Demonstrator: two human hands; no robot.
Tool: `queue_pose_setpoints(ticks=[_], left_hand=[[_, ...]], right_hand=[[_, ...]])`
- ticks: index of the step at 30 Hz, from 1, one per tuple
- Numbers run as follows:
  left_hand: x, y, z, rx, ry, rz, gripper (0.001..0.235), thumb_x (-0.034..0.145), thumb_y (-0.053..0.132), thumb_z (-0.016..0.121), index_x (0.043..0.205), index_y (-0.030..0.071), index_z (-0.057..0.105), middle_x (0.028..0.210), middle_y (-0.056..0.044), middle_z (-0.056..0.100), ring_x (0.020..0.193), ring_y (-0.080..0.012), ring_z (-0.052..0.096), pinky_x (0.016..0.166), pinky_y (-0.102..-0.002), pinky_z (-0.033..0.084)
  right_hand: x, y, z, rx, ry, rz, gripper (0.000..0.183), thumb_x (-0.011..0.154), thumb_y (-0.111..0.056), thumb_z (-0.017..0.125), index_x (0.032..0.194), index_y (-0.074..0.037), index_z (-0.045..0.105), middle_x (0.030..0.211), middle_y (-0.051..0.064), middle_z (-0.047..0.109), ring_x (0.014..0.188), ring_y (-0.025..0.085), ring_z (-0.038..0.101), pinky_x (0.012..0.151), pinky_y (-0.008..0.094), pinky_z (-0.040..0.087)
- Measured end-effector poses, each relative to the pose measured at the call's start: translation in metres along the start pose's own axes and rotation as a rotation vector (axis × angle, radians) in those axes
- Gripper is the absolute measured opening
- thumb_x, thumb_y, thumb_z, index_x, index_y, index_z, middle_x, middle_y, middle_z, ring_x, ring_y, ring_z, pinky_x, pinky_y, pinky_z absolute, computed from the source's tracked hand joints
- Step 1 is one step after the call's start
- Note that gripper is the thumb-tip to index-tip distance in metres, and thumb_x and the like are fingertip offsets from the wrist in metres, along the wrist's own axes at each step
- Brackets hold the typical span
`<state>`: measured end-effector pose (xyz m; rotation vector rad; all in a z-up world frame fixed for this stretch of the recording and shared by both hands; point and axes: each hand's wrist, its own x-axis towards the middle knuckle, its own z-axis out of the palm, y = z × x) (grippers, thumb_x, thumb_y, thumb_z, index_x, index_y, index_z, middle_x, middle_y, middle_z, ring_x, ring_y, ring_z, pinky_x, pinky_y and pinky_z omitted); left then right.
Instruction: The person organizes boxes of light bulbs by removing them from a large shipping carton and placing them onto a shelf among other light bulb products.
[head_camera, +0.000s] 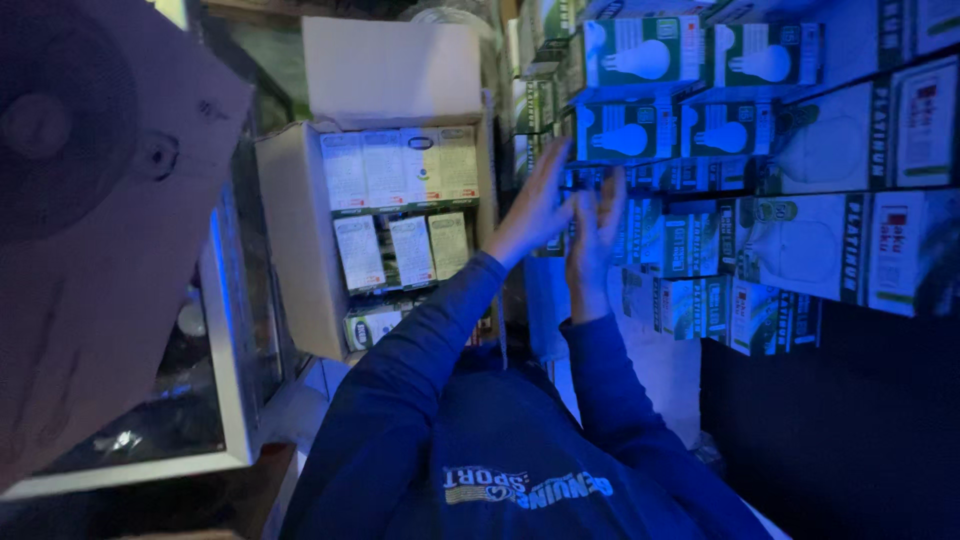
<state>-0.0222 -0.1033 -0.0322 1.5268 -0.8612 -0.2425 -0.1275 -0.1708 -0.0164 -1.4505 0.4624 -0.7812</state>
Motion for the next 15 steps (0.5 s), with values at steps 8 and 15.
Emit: queue_pose_setpoints(ticks=[8, 15], left_hand=[[-0.103, 0.079, -0.108, -0.145, 0.109, -0.217, 0.041, 0.098, 0.014, 0.067, 0.137, 0.003, 0.058, 0.132, -0.015, 0.064, 0.123, -0.0258, 0.066, 0.107, -0.036, 0.053], [-0.247, -0.007, -0.171, 0.362, 0.082, -0.391, 0.042, 0.093, 0.016, 0.069, 0.131, 0.000, 0.059, 0.121, -0.020, 0.065, 0.114, -0.0366, 0.063, 0.098, -0.044, 0.051]], right_hand=[[-0.051, -0.063, 0.029, 0.008, -0.116, 0.050, 0.056, 0.108, -0.016, 0.058, 0.158, -0.005, 0.037, 0.161, 0.013, 0.045, 0.151, 0.027, 0.046, 0.124, 0.046, 0.039], [-0.119, -0.079, 0.079, -0.048, -0.446, 0.208, 0.047, 0.105, -0.014, 0.062, 0.148, -0.002, 0.049, 0.143, 0.011, 0.060, 0.134, 0.024, 0.058, 0.120, 0.040, 0.043]])
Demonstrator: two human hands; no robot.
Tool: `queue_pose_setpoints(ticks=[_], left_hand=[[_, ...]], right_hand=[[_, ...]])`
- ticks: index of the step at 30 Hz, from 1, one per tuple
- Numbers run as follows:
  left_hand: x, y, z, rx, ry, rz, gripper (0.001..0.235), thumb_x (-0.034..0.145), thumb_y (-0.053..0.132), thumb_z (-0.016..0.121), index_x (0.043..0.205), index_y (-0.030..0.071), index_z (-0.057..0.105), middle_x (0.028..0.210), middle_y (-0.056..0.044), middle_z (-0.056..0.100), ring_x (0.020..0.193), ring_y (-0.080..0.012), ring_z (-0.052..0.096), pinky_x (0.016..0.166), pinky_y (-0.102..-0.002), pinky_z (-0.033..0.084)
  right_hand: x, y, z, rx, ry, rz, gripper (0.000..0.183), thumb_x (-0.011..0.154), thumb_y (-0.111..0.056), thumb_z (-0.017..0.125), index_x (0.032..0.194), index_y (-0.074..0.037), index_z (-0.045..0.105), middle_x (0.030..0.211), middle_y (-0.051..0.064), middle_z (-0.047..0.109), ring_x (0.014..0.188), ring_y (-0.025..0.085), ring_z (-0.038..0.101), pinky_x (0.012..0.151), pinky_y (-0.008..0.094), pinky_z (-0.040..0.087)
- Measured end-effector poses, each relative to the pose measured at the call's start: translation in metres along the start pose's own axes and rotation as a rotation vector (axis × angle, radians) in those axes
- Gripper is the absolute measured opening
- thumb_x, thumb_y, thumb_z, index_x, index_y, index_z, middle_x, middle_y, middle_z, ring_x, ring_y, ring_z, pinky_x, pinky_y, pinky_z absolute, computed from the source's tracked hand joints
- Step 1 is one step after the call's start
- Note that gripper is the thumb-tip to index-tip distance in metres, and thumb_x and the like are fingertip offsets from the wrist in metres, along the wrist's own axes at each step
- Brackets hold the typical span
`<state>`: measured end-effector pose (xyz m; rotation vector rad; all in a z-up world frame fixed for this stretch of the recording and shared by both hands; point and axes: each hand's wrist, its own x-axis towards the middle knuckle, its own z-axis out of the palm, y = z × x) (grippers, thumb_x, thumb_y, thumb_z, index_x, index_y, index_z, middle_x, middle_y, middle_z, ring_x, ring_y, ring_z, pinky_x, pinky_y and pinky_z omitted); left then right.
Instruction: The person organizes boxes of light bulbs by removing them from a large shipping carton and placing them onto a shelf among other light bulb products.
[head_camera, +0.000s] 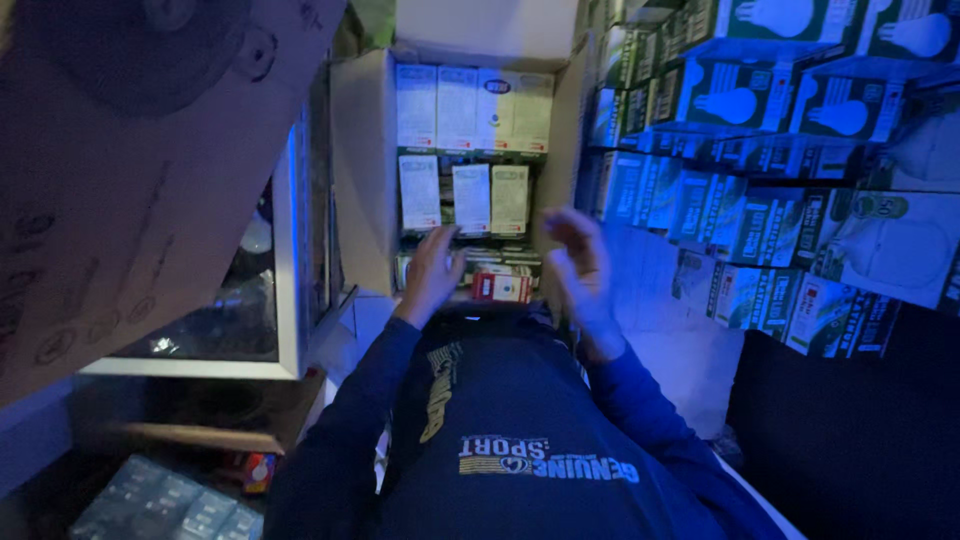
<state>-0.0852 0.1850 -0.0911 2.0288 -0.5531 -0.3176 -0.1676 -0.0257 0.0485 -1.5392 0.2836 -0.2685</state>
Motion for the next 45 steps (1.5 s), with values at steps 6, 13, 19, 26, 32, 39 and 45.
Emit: queue_pose_setpoints(ticks=[6, 13, 19, 26, 32, 39, 45], left_hand=[[-0.044, -0.050, -0.002, 0.306, -0.208, -0.029, 0.051, 0.085, 0.029, 0.074, 0.126, 0.004, 0.060, 0.122, -0.018, 0.062, 0.118, -0.0390, 0.056, 0.100, -0.053, 0.043], [-0.048, -0.063, 0.019, 0.493, -0.280, 0.154, 0.076, 0.082, 0.042, 0.072, 0.142, 0.002, 0.049, 0.140, -0.020, 0.051, 0.137, -0.0405, 0.041, 0.117, -0.063, 0.021], [-0.052, -0.090, 0.020, 0.466, -0.333, 0.184, 0.074, 0.089, 0.051, 0.067, 0.145, 0.006, 0.047, 0.140, -0.021, 0.051, 0.136, -0.0419, 0.040, 0.117, -0.065, 0.021], [-0.045, -0.095, 0.017, 0.474, -0.349, 0.213, 0.077, 0.084, 0.047, 0.069, 0.146, 0.007, 0.047, 0.137, -0.018, 0.053, 0.133, -0.0381, 0.044, 0.114, -0.062, 0.027], [-0.045, -0.097, 0.021, 0.511, -0.336, 0.226, 0.082, 0.079, 0.048, 0.072, 0.146, 0.007, 0.048, 0.135, -0.018, 0.054, 0.130, -0.0368, 0.047, 0.109, -0.061, 0.029], [-0.051, -0.095, 0.027, 0.585, -0.250, 0.179, 0.076, 0.082, 0.051, 0.070, 0.142, 0.007, 0.052, 0.129, -0.017, 0.057, 0.125, -0.0356, 0.050, 0.112, -0.057, 0.030], [-0.059, -0.095, 0.033, 0.615, -0.216, 0.170, 0.069, 0.084, 0.049, 0.069, 0.136, 0.005, 0.056, 0.128, -0.016, 0.058, 0.124, -0.0345, 0.052, 0.113, -0.055, 0.032]], right_hand=[[-0.016, 0.040, 0.067, -0.363, -0.322, 0.100, 0.052, 0.098, -0.019, 0.067, 0.144, -0.002, 0.052, 0.140, 0.016, 0.061, 0.130, 0.028, 0.060, 0.110, 0.039, 0.047], [-0.035, 0.108, 0.072, -1.178, -0.339, -0.158, 0.066, 0.078, -0.023, 0.075, 0.137, -0.003, 0.054, 0.138, 0.023, 0.056, 0.128, 0.043, 0.052, 0.106, 0.055, 0.038], [-0.053, 0.174, 0.062, -0.935, -0.184, -0.069, 0.054, 0.089, -0.022, 0.068, 0.136, 0.003, 0.055, 0.138, 0.024, 0.057, 0.129, 0.042, 0.054, 0.111, 0.047, 0.045], [-0.051, 0.161, 0.072, -1.011, -0.179, -0.118, 0.055, 0.084, -0.024, 0.070, 0.132, 0.002, 0.059, 0.132, 0.022, 0.061, 0.123, 0.042, 0.055, 0.108, 0.050, 0.044], [-0.047, 0.172, 0.058, -0.995, -0.213, -0.185, 0.055, 0.086, -0.026, 0.070, 0.132, 0.003, 0.060, 0.132, 0.023, 0.060, 0.123, 0.043, 0.054, 0.108, 0.050, 0.043], [-0.042, 0.203, 0.041, -0.906, -0.258, -0.198, 0.053, 0.089, -0.027, 0.071, 0.133, 0.001, 0.059, 0.132, 0.024, 0.059, 0.122, 0.044, 0.054, 0.106, 0.051, 0.043], [-0.062, 0.207, 0.038, -0.839, -0.236, -0.164, 0.053, 0.089, -0.024, 0.071, 0.135, 0.000, 0.058, 0.134, 0.024, 0.059, 0.124, 0.042, 0.055, 0.106, 0.049, 0.044]])
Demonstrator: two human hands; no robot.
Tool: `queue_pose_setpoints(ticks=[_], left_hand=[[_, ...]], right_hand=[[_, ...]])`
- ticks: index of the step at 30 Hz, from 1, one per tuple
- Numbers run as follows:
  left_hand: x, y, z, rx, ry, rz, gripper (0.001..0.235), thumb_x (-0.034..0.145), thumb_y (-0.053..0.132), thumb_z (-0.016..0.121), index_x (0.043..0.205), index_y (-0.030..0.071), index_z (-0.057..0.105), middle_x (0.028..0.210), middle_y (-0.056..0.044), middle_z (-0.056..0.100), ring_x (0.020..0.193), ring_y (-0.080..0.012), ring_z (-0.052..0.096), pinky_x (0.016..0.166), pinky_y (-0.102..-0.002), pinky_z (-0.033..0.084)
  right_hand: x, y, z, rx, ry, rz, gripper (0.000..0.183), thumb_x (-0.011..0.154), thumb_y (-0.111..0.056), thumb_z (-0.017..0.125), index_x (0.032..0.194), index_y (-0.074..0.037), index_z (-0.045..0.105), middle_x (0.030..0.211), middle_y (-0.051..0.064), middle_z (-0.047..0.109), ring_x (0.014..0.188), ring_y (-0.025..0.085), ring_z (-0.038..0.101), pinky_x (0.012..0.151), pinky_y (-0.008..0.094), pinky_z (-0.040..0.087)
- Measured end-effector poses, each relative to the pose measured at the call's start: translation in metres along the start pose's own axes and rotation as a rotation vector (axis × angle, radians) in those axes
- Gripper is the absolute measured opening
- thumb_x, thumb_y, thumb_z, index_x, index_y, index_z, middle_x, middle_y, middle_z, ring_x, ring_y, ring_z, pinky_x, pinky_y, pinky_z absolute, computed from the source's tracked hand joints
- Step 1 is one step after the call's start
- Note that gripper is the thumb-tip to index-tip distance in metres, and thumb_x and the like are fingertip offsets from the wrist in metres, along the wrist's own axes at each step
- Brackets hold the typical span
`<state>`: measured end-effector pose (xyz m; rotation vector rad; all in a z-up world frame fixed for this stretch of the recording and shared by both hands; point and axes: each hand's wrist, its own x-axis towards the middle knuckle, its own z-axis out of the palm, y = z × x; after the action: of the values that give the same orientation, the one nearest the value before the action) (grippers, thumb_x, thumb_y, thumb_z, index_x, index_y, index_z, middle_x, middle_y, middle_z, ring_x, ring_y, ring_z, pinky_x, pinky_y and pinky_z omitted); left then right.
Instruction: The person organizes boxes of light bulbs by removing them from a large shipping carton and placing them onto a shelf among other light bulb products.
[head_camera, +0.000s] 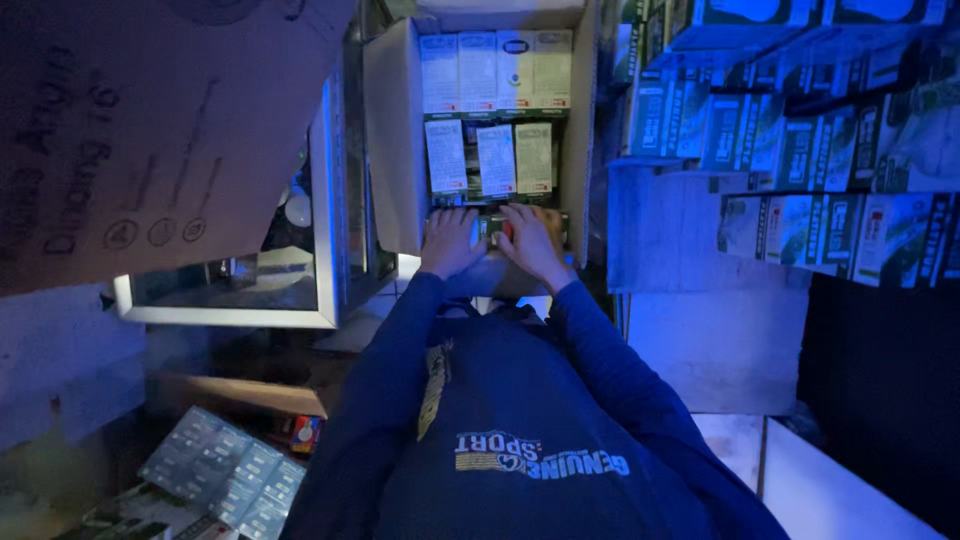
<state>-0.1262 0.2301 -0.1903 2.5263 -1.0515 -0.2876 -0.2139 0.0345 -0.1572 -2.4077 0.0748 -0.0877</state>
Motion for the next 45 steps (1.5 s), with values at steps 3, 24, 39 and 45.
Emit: queue_pose_setpoints(ticks=[3, 24, 39, 45], left_hand=[[-0.001, 0.003, -0.002, -0.024, 0.041, 0.025, 0.070, 0.080, 0.048, 0.070, 0.133, 0.004, 0.057, 0.127, -0.017, 0.059, 0.122, -0.0340, 0.053, 0.109, -0.054, 0.033], [0.011, 0.001, -0.036, -0.118, -0.081, -0.001, 0.063, 0.080, 0.040, 0.069, 0.129, 0.002, 0.057, 0.121, -0.017, 0.059, 0.119, -0.0353, 0.053, 0.102, -0.054, 0.038], [-0.010, -0.016, -0.002, -0.424, 0.410, -0.110, 0.040, 0.092, 0.005, 0.061, 0.128, 0.000, 0.045, 0.128, -0.025, 0.047, 0.124, -0.0441, 0.048, 0.110, -0.055, 0.040], [-0.010, -0.016, -0.012, -0.408, 0.409, -0.073, 0.055, 0.088, 0.001, 0.057, 0.141, 0.000, 0.041, 0.140, -0.025, 0.043, 0.136, -0.0455, 0.043, 0.119, -0.055, 0.035]], right_hand=[[0.002, 0.003, 0.001, -0.043, 0.015, -0.003, 0.053, 0.089, -0.025, 0.071, 0.135, -0.001, 0.059, 0.134, 0.023, 0.059, 0.124, 0.042, 0.055, 0.106, 0.049, 0.045], [0.042, 0.005, 0.009, -0.063, -0.030, 0.223, 0.056, 0.091, -0.030, 0.071, 0.136, 0.001, 0.058, 0.124, 0.027, 0.063, 0.113, 0.045, 0.060, 0.098, 0.050, 0.049], [0.125, -0.053, 0.042, -0.074, -0.037, 0.050, 0.074, 0.083, -0.024, 0.078, 0.149, -0.012, 0.047, 0.143, 0.027, 0.048, 0.114, 0.047, 0.060, 0.093, 0.049, 0.052], [0.136, -0.063, 0.066, -0.267, -0.063, 0.252, 0.068, 0.086, -0.019, 0.073, 0.148, -0.021, 0.046, 0.149, 0.023, 0.044, 0.106, 0.045, 0.064, 0.082, 0.056, 0.052]])
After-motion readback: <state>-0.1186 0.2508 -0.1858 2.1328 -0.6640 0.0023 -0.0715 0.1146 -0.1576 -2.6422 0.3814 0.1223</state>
